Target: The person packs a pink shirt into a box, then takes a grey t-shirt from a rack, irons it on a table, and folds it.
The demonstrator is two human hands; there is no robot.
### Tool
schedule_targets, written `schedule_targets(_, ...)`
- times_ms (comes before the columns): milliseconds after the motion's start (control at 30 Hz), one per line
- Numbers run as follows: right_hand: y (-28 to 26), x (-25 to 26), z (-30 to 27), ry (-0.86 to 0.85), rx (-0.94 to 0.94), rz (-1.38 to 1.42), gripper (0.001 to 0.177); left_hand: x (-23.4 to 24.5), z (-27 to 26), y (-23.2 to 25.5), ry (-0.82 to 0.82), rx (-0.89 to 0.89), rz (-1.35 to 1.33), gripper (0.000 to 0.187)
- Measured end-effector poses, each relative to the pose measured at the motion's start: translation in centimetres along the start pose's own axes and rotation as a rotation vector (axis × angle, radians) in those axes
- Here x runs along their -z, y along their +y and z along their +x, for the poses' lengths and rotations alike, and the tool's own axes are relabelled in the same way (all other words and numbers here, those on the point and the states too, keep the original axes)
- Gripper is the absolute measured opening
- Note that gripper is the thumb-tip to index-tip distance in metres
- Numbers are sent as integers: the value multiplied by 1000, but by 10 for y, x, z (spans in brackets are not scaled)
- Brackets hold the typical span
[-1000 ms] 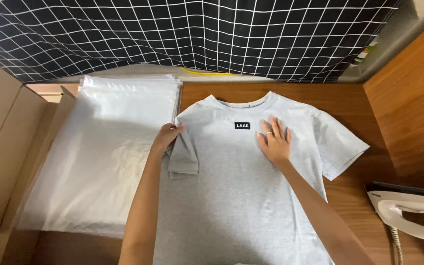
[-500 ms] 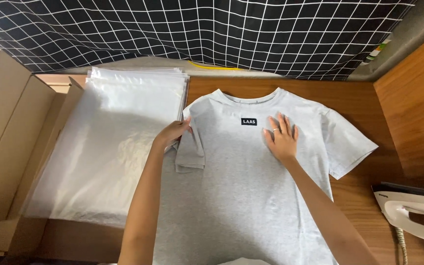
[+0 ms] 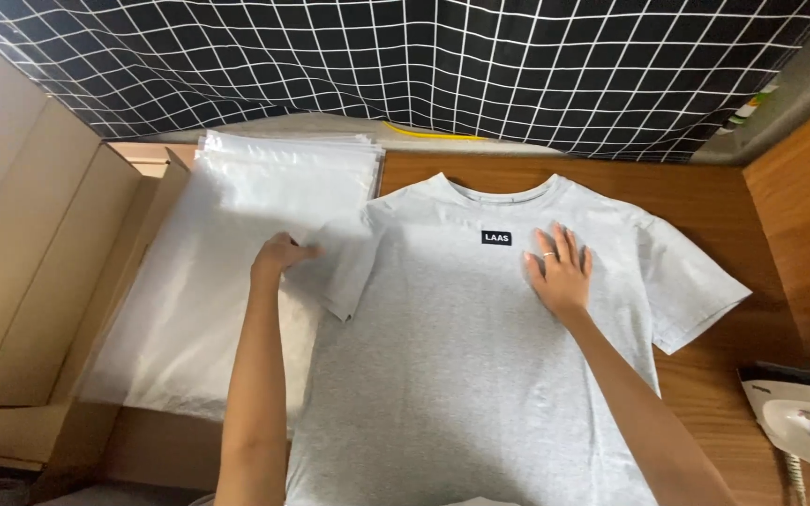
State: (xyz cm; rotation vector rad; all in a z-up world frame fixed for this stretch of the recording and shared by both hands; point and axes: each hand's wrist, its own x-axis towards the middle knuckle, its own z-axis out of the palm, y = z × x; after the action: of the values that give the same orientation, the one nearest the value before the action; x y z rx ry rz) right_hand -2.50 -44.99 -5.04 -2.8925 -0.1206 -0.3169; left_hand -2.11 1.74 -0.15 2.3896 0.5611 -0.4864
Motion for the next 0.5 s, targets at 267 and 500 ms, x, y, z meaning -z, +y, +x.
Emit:
schedule_targets(267,-3,4,0,-3,-3,10,48,-13,55,-29,610,-79,-186,24)
schedule_targets(500,-5,7,-1,-31,-1,19,47,-36,107,-77,489,21,-258,81)
